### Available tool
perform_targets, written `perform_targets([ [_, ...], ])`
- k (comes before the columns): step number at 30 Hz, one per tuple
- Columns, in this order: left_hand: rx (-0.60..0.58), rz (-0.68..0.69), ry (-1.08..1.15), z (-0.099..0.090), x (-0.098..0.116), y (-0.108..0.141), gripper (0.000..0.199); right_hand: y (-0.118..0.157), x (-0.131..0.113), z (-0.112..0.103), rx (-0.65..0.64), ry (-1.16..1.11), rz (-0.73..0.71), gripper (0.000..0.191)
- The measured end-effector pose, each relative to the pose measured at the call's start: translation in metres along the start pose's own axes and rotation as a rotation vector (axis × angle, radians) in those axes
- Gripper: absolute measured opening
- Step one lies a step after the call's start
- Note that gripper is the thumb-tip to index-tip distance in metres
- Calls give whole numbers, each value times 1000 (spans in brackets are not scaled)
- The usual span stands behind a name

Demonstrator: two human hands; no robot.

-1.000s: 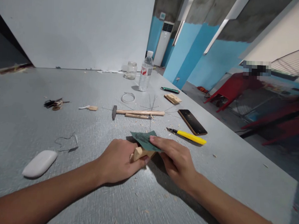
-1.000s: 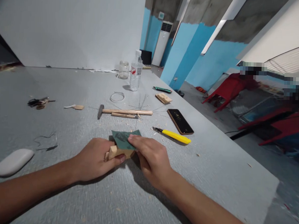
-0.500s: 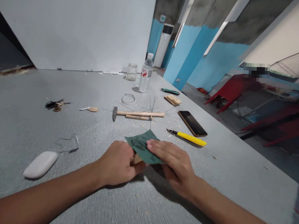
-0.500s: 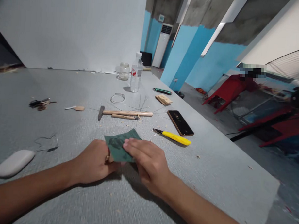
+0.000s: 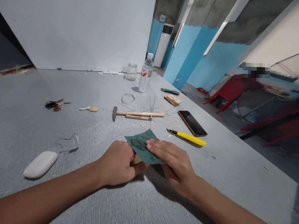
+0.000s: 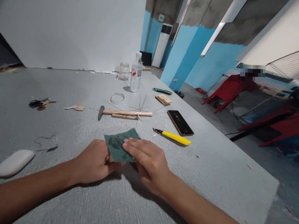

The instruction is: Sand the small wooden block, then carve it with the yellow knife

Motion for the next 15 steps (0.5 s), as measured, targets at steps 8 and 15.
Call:
perform_targets([
  [8,66,-79,111,-7,-4,2,34,3,39,-13,204,-36,273,47],
  [15,349,-20,393,-27,-4,10,27,-4,66,-13,73,129,371,47],
])
Point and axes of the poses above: each hand's wrist, its own y-axis away from the middle knuckle, its own z-axis out of the palm, x = y × z, the point moved 9 cm from there along -y, towards the middle knuckle, and after that the axes turned 8 degrees about z, right-handed, at the moved point
